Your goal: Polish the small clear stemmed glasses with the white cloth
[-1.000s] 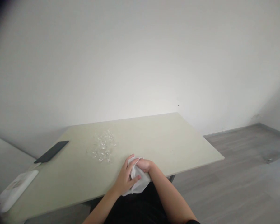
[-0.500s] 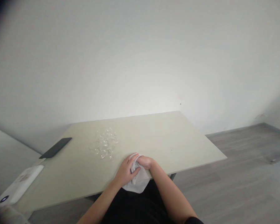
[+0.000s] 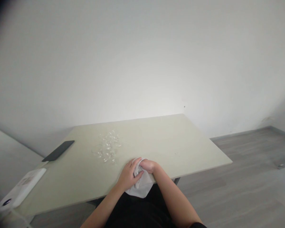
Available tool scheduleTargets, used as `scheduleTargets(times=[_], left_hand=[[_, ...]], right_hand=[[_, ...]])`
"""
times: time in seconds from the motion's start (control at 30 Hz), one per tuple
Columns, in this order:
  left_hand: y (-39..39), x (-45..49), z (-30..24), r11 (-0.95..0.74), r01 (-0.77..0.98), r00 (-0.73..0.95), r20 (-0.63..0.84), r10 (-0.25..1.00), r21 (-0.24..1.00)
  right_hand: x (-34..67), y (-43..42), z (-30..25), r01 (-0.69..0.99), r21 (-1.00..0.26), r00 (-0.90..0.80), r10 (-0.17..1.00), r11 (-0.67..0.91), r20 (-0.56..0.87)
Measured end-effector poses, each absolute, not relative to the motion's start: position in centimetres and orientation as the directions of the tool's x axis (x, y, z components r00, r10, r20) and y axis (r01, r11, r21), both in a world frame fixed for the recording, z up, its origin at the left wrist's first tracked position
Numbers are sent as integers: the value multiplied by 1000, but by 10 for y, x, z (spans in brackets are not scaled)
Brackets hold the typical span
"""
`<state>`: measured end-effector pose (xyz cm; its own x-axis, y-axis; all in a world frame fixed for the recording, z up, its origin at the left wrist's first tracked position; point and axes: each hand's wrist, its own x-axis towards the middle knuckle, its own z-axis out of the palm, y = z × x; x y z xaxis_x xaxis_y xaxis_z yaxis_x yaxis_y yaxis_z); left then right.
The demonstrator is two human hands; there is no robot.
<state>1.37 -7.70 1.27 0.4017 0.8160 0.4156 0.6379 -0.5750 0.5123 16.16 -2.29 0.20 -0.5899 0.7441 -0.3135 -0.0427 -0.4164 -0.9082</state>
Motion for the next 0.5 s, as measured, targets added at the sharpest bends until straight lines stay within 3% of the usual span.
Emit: scheduleTargets(times=[0.2,0.37,0.5], left_hand=[[-78,10,12,-559,621,317,476,820,550],[-78,0,10,-524,399,-230,635,737,752],[-78,-4,11,-530,291,-407,604,685,797]], right_hand=[[160,-22,-3,-106,-892,-631,723,-439,-281],[157,-23,-7,-137,-822,-687,651,-552,-323],[155,-22,-11,-121,-813,-655,661,-569,-365]])
